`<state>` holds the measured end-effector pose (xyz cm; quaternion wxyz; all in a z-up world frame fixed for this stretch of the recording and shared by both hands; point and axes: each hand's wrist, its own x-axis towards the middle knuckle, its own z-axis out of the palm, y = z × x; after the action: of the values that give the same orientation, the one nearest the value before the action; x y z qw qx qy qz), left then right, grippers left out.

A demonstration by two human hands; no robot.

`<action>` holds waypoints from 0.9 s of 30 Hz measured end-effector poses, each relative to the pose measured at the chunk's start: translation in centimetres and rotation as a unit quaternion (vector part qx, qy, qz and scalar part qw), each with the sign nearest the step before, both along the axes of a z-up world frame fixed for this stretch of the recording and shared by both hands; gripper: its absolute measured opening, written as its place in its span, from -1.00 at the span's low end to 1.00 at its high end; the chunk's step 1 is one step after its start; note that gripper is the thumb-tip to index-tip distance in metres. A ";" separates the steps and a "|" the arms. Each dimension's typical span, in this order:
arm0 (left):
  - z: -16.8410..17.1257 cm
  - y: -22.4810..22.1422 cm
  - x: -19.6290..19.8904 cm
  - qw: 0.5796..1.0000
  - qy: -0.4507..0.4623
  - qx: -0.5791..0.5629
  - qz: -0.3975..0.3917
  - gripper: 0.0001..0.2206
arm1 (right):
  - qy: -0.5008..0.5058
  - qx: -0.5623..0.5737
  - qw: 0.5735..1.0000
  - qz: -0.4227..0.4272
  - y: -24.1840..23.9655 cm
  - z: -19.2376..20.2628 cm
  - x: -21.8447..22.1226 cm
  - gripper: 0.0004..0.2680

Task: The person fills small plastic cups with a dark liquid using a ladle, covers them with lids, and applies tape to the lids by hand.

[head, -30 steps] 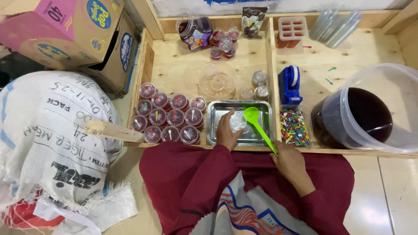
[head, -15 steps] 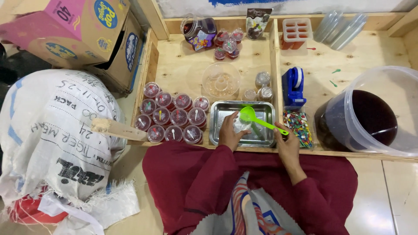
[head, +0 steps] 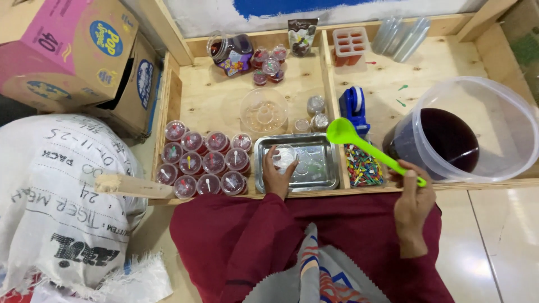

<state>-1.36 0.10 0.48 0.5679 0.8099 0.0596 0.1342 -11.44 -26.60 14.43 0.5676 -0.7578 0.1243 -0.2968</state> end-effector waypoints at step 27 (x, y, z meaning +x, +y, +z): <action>2.3 -0.5 -0.2 0.995 0.067 0.068 -0.027 -0.31 | 0.202 -0.658 0.707 0.164 -23.2 -2.5 13.4 -0.86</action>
<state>-1.55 -0.38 2.82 0.5097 0.8551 0.0662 0.0683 1.99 -49.84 11.89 -0.0739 -0.9893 -0.1171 -0.0455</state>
